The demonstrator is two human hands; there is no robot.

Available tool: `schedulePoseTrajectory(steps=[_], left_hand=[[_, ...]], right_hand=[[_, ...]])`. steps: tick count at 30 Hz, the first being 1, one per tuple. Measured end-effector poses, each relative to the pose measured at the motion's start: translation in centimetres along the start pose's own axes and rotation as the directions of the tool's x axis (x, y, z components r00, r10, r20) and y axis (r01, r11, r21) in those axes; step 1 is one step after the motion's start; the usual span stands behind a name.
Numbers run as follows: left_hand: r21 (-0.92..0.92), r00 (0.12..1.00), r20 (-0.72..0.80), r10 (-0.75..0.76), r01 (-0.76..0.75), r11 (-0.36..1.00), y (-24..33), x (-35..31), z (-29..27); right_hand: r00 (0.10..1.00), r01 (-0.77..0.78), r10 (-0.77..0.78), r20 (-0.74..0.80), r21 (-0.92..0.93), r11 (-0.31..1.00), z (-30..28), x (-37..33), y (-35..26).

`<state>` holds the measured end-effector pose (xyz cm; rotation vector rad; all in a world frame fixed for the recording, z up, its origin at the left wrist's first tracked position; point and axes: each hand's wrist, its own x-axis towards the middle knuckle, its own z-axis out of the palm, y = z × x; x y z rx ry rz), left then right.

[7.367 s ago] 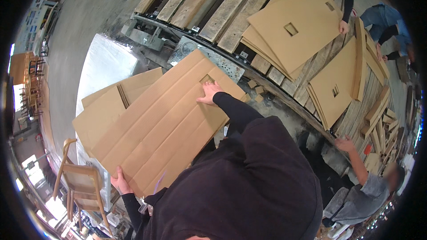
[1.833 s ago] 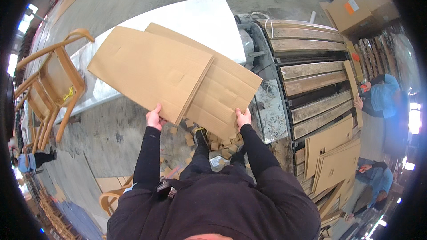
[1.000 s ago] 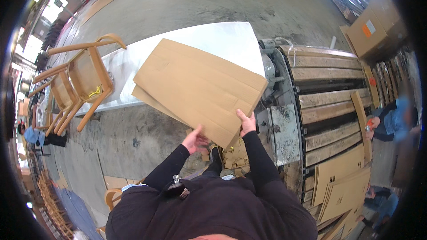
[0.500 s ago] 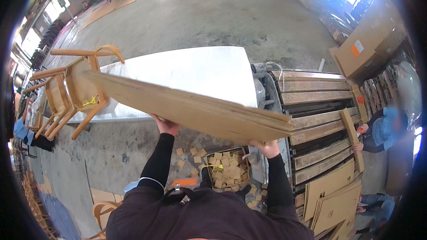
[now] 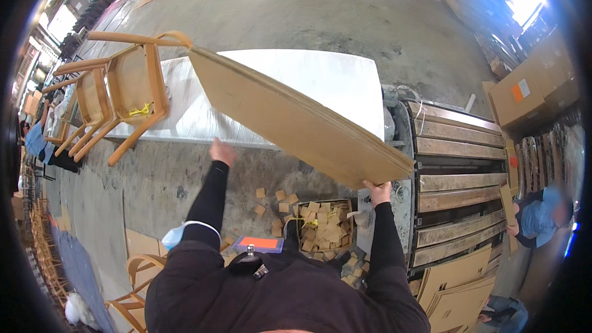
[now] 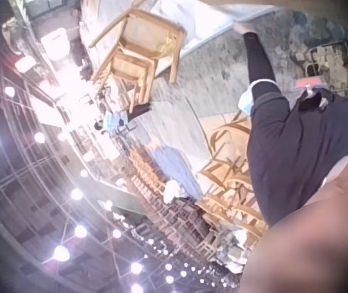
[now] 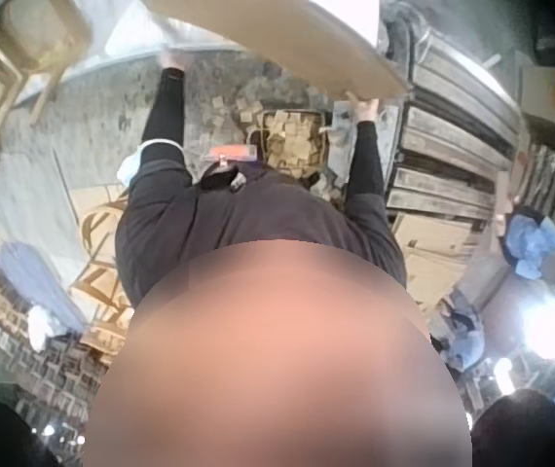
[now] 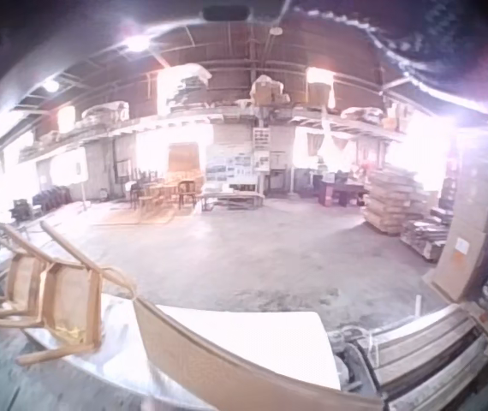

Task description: The person stacks flat cardboard pieces on a workbench, aligns them, and secures the stack with yellow plastic straps. The person then uses a knife to cut the straps and removes them from the stack.

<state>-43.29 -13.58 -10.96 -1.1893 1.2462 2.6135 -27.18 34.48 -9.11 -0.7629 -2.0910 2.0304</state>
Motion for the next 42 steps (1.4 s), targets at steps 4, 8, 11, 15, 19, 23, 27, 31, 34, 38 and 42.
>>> schedulePoseTrajectory(steps=[4,8,11,15,19,23,27,31,34,38,42], left_hand=[[0.111,0.93,-0.068,0.361,-0.352,0.929,11.2,2.7,1.5],[0.13,0.782,0.215,0.585,-0.616,0.777,19.7,5.0,6.6],[-0.009,0.752,0.272,0.6,-0.621,0.783,21.7,5.9,8.4],[-0.175,0.839,0.062,0.54,-0.524,0.834,22.0,6.1,9.7],[-0.149,0.811,0.099,0.577,-0.561,0.814,22.6,4.4,10.1],[0.027,0.754,0.179,0.632,-0.646,0.763,22.2,2.9,10.4],[0.038,0.751,-0.016,0.661,-0.66,0.751,18.4,2.9,10.6],[-0.027,0.723,0.117,0.681,-0.683,0.73,17.7,2.4,10.4],[0.052,0.662,0.159,0.732,-0.746,0.663,18.2,1.2,10.6],[0.052,0.793,0.187,0.581,-0.598,0.8,18.6,-2.4,10.3],[0.275,0.828,0.413,0.38,-0.511,0.815,16.5,-6.5,9.4]], right_hand=[[0.999,-0.028,0.028,0.022,-0.007,1.0,-0.7,1.3,0.6],[0.991,0.12,-0.12,0.055,0.004,0.993,-0.8,1.6,1.1],[0.997,0.067,-0.068,0.027,0.033,0.997,-0.6,1.2,1.8],[0.989,0.113,-0.119,-0.087,-0.069,0.991,-0.7,1.3,1.2],[0.986,0.16,-0.158,-0.055,0.022,0.987,-2.5,3.2,-2.1],[0.969,0.246,-0.246,-0.01,0.012,0.969,-3.5,6.7,-4.9],[0.972,0.233,-0.234,-0.02,-0.032,0.972,-2.0,8.5,-4.5],[0.987,0.143,-0.145,-0.072,-0.029,0.989,-1.3,8.7,-4.1],[0.967,0.256,-0.256,-0.014,0.057,0.965,-2.3,7.7,-4.7],[0.974,0.222,-0.22,-0.056,0.031,0.975,-6.2,2.7,-4.4],[0.979,0.183,-0.176,-0.106,0.064,0.981,-12.4,-6.2,-0.2]])
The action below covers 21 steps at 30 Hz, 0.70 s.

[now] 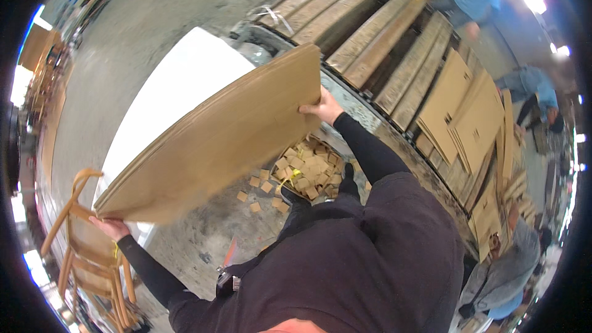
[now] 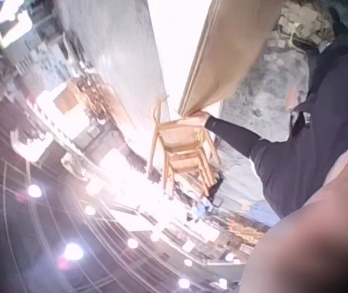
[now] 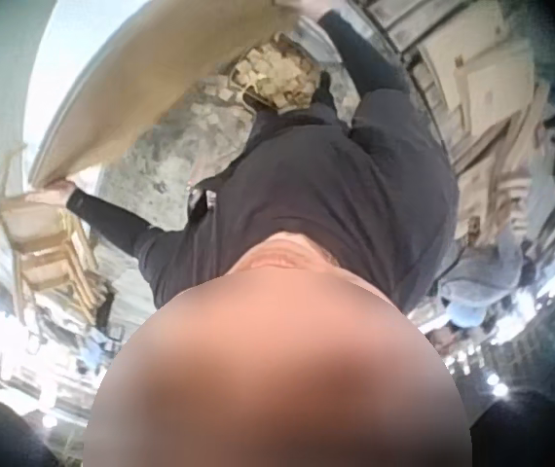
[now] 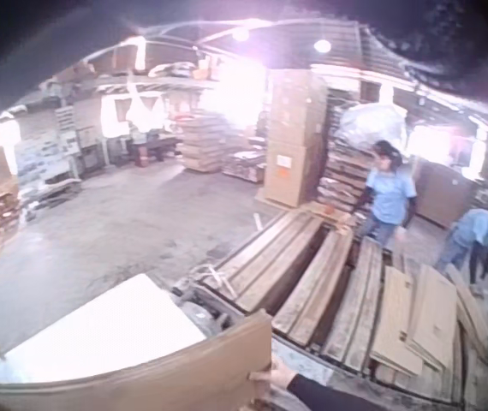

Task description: The person stacks flat cardboard pieces on a workbench, aligns them, and secures the stack with yellow plastic straps. The person then uses a knife to cut the straps and removes them from the stack.

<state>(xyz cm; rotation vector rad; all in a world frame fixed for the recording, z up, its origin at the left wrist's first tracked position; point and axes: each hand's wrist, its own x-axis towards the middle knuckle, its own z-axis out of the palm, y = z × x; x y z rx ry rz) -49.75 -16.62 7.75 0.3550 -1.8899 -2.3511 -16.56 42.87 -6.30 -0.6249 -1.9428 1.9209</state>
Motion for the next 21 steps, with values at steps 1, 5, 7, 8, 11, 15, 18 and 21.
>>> schedulePoseTrajectory(steps=[1,5,7,8,11,15,18,21], left_hand=[[0.063,1.0,0.016,-0.007,0.006,0.998,-0.4,-0.9,0.5],[0.24,0.826,0.323,-0.463,0.402,0.884,-3.5,-5.0,2.3],[0.369,0.791,0.32,-0.521,0.403,0.838,-6.0,-8.1,3.3],[0.379,0.714,0.413,-0.565,0.429,0.82,-7.4,-10.1,3.8],[0.414,0.614,0.318,-0.722,0.596,0.689,-10.3,-18.3,4.1],[0.436,0.698,0.226,-0.679,0.551,0.711,-11.6,-28.9,4.5],[0.361,0.677,0.077,-0.732,0.665,0.654,-12.0,-34.0,5.2],[0.499,0.692,-0.021,-0.722,0.633,0.592,-11.7,-37.6,5.3]], right_hand=[[0.998,-0.054,0.053,-0.031,-0.025,0.998,-1.7,-2.1,0.8],[0.898,-0.378,0.403,-0.177,0.16,0.912,-7.4,-7.6,5.3],[0.826,-0.49,0.52,-0.217,0.179,0.853,-10.1,-9.5,7.8],[0.808,-0.508,0.542,-0.23,0.194,0.839,-11.8,-9.7,8.9],[0.792,-0.553,0.569,-0.219,0.136,0.822,-16.8,-9.2,11.7],[0.813,-0.578,0.571,-0.11,-0.045,0.815,-22.2,-7.8,14.4],[0.787,-0.615,0.617,-0.008,-0.078,0.785,-22.5,-7.2,16.8],[0.819,-0.547,0.572,0.039,-0.245,0.801,-21.9,-6.2,18.6]])
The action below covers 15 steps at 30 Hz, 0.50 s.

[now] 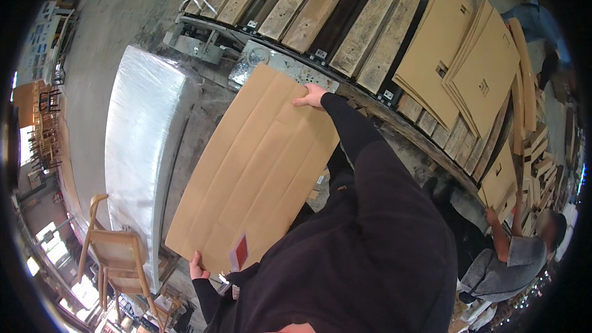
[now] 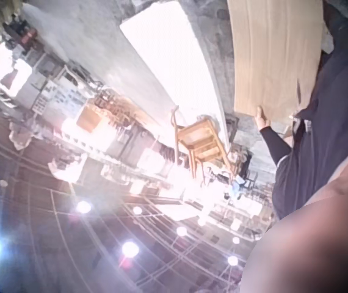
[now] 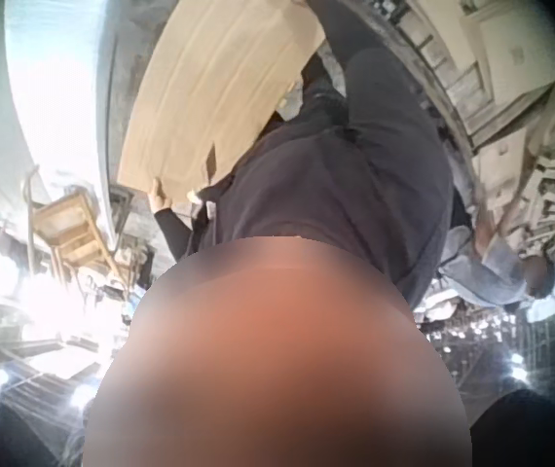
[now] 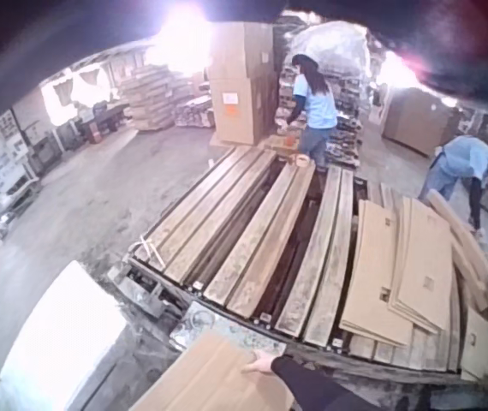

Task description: The person stacks flat cardboard pieces on a workbench, aligns them, and secures the stack with yellow plastic straps. The person then uses a knife to cut the straps and removes them from the stack.

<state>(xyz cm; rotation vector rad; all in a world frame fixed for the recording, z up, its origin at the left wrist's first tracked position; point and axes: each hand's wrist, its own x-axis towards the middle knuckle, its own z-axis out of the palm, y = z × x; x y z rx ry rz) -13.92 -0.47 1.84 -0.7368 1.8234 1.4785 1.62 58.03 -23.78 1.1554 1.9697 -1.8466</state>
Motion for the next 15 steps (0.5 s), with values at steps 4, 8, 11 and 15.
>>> schedulePoseTrajectory(steps=[4,8,11,15], left_hand=[[-0.15,0.995,-0.046,-0.087,0.079,0.986,-1.0,-0.7,0.4],[-0.09,0.999,-0.012,0.037,-0.038,0.995,-2.0,0.8,-0.2],[-0.068,0.999,-0.008,0.041,-0.041,0.997,-1.6,2.2,-1.3],[-0.038,0.997,-0.056,0.053,-0.056,0.998,-0.9,3.3,-3.2]], right_hand=[[0.995,-0.016,-0.025,-0.094,-0.415,0.91,2.1,0.5,-0.2],[0.948,0.031,-0.232,-0.218,-0.663,0.748,7.8,-2.9,-1.1],[0.97,0.177,-0.245,0.007,-0.712,0.679,12.0,-6.4,-1.1],[0.981,0.158,-0.195,0.019,-0.67,0.726,14.0,-7.4,-1.3]])
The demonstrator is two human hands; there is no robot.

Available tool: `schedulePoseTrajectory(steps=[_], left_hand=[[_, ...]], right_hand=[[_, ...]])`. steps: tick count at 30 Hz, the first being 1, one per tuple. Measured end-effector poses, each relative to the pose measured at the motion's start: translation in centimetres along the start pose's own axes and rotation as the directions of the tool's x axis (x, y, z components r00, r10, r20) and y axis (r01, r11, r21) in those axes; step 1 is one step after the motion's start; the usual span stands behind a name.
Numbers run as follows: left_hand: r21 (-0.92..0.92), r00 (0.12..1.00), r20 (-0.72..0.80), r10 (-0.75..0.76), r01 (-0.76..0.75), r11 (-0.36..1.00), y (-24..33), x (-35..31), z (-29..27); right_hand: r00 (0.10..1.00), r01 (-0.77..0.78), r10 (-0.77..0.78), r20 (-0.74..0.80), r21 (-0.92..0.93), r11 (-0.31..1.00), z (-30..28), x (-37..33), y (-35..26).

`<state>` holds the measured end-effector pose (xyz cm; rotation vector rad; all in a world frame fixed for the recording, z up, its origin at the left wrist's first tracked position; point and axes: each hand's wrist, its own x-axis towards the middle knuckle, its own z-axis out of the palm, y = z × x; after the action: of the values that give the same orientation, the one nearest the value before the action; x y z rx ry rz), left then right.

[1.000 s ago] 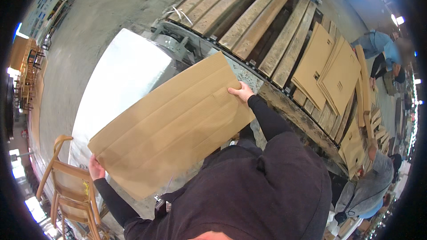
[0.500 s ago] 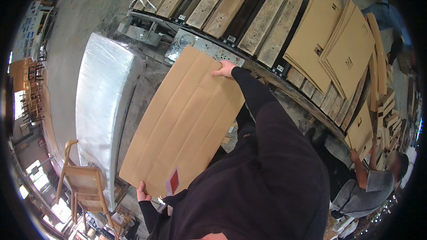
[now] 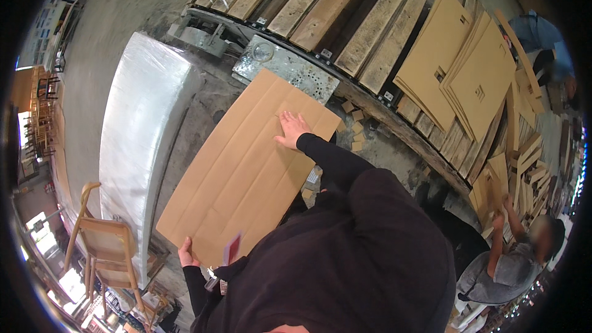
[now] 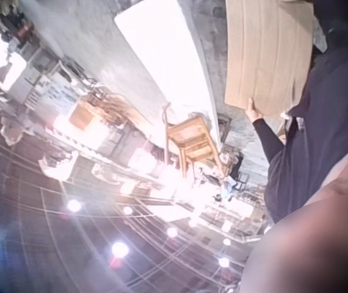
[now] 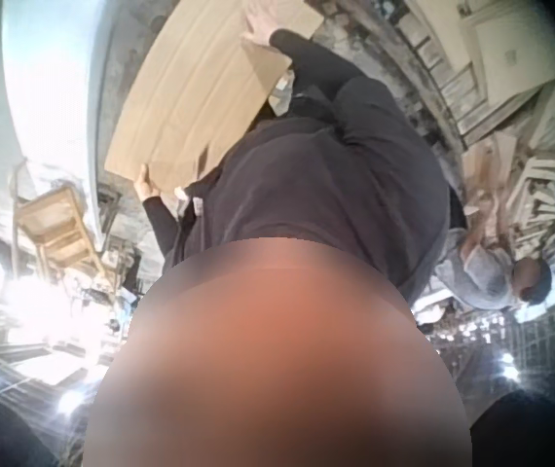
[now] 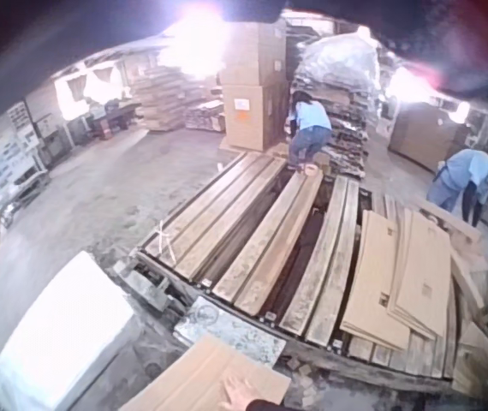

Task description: The person stacks flat cardboard pieces on a workbench, aligns them, and secures the stack with yellow plastic straps. The person then uses a knife to cut the straps and removes them from the stack.

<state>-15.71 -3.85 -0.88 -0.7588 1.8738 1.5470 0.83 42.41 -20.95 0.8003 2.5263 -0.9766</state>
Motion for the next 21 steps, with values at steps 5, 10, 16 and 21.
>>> schedulePoseTrajectory(steps=[5,10,16,21], left_hand=[[0.029,0.994,-0.047,0.099,-0.097,0.995,0.4,1.1,-0.8],[0.055,0.987,-0.016,0.158,-0.157,0.986,1.1,0.8,-0.8],[0.01,0.986,-0.088,0.143,-0.143,0.99,1.0,-1.0,-0.1],[0.038,0.983,-0.176,0.056,-0.05,0.998,1.5,-0.3,0.2]], right_hand=[[0.977,-0.04,0.051,0.208,-0.055,0.998,-1.1,2.2,0.0],[0.967,0.057,-0.019,0.254,-0.14,0.988,-1.2,3.9,-0.4],[0.892,-0.002,-0.024,0.452,0.056,0.998,-1.9,6.8,0.4],[0.963,-0.022,0.037,0.268,-0.058,0.998,-3.0,4.8,-0.6]])
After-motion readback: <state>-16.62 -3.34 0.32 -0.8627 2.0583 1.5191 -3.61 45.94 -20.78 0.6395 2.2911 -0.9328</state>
